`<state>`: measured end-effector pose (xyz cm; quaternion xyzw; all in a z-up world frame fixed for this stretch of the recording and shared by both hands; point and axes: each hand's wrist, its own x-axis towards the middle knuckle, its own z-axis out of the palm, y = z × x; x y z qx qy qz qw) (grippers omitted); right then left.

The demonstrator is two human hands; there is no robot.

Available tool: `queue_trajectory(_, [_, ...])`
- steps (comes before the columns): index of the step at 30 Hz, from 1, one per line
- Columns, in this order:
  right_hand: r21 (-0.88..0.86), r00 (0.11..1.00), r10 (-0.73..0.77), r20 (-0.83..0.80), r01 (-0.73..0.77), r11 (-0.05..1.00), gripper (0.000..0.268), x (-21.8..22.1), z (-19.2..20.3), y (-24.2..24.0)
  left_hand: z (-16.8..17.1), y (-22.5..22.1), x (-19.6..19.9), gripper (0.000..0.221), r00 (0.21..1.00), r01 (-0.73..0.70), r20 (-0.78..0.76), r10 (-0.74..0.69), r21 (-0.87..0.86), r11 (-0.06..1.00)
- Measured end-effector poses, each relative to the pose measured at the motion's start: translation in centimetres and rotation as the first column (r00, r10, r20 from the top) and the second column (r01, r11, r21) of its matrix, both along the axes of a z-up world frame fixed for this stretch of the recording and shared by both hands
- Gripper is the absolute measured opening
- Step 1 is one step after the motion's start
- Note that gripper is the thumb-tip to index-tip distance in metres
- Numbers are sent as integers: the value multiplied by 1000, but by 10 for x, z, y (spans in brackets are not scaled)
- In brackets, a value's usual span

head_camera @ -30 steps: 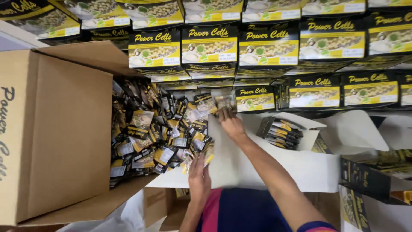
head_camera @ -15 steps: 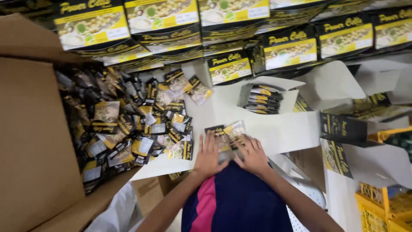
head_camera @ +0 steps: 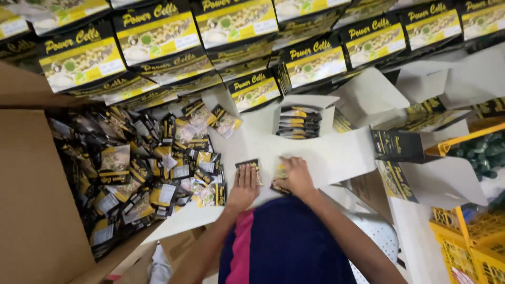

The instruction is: The person organizes small pouches by hand and places them into cardboard boxes.

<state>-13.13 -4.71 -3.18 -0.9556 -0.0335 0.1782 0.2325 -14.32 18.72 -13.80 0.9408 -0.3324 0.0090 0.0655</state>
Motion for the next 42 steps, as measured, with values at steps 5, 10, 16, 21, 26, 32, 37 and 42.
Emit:
queue_trajectory(5, [258,943,-332,21,316,913,37,-42,-43,-41,32,7,30,50,996,78,42,-73,-158,984])
queue_trajectory(10, [338,901,-434,-2,409,847,23,-47,86,-91,149,-19,29,36,989,-26,-134,-54,-529,848])
queue_trajectory(16, [370,785,-611,101,540,756,30,14,208,-132,263,-104,106,45,985,154,147,-87,-547,823])
queue_trajectory(21, [364,775,-462,432,319,875,32,67,217,-131,202,-162,155,49,982,161,167,-94,-455,876])
queue_trajectory(26, [260,778,-295,556,174,950,31,84,202,-123,167,-186,166,42,997,32,72,-15,-249,968])
queue_trajectory(32, [108,816,-94,570,39,993,35,113,166,-118,152,-206,183,29,995,-93,-40,91,-52,994])
queue_trajectory(37, [-37,934,-24,358,40,999,35,137,147,-134,157,-201,168,31,984,-122,107,139,-154,981])
queue_trajectory(42, [-122,940,103,326,-67,990,42,153,132,-130,125,-201,162,35,985,-136,62,161,-294,946])
